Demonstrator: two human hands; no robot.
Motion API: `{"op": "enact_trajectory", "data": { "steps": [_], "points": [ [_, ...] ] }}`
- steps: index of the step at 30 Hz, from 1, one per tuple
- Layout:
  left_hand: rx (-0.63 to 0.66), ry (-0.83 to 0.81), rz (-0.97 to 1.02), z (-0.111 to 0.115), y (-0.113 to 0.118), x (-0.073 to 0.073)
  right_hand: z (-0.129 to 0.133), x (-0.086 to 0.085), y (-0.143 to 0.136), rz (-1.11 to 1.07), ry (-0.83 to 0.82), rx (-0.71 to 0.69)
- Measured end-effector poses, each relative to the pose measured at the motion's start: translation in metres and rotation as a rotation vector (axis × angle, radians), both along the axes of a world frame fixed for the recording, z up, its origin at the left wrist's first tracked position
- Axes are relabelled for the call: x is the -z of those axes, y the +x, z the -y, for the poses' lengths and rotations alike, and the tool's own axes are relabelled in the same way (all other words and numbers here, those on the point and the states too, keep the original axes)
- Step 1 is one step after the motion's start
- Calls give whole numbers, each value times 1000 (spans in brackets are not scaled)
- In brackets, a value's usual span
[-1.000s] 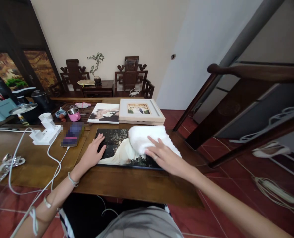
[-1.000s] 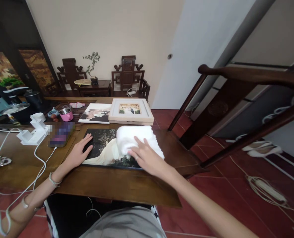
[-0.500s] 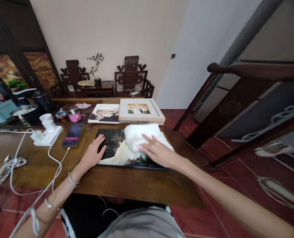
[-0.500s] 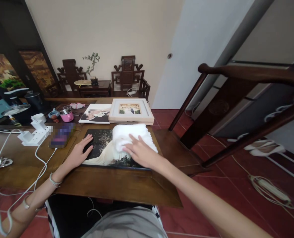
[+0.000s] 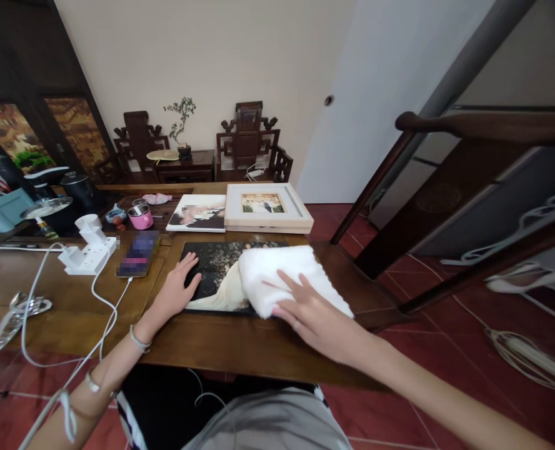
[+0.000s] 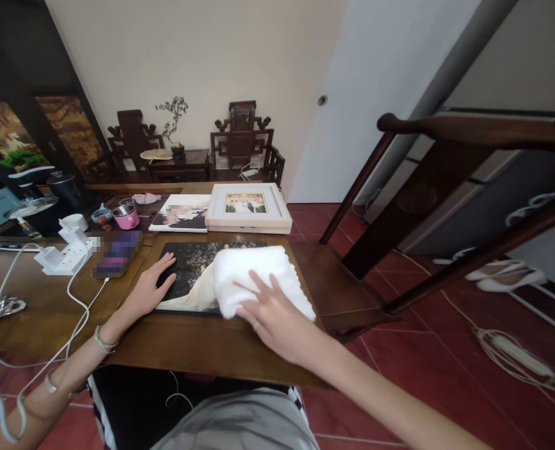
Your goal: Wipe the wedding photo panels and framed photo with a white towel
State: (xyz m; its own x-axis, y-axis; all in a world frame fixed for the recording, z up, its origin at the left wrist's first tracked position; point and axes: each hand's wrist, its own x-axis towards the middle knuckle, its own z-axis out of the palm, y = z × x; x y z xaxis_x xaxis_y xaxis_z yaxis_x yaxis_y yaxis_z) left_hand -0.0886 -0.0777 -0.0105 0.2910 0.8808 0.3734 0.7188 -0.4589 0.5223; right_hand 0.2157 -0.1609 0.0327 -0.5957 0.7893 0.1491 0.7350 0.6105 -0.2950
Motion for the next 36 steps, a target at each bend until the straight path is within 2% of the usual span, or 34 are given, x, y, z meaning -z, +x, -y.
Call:
{"op": "enact_trajectory", "data": {
  "steps": [2, 4, 7, 10, 15, 17, 19, 22, 27, 30, 33, 36],
  "points": [
    [-3, 10, 3, 0, 0, 1, 24, 0, 0, 0, -17, -52],
    [0, 18, 7, -1, 0, 2, 37, -1, 0, -7, -32, -96],
    [4, 22, 11, -1, 0, 2, 31, -2, -4, -19, -30, -117],
    [7, 18, 11, -1, -1, 1, -2, -4, -13, -1, -9, -82],
    [15, -2, -1, 0, -1, -2, -77, -5, -38, 83, 58, 38],
    [13, -6, -11, 0, -1, -2, -96, -5, -49, 102, 73, 90],
    [13, -10, -15, 0, -1, -3, -101, -4, -57, 110, 89, 108],
    [22, -17, -14, 0, -2, -2, -80, 0, -63, 107, 127, 84],
    [29, -16, -27, -2, -2, 2, -5, 4, -63, 81, 129, 4],
    [28, -27, -36, -2, -2, 3, 24, 5, -60, 72, 116, -83],
    [34, -32, -33, -3, -2, 3, 22, 5, -62, 91, 136, -118],
    [35, -37, -48, -3, -3, 3, -9, 2, -73, 127, 142, -79]
  ]
}}
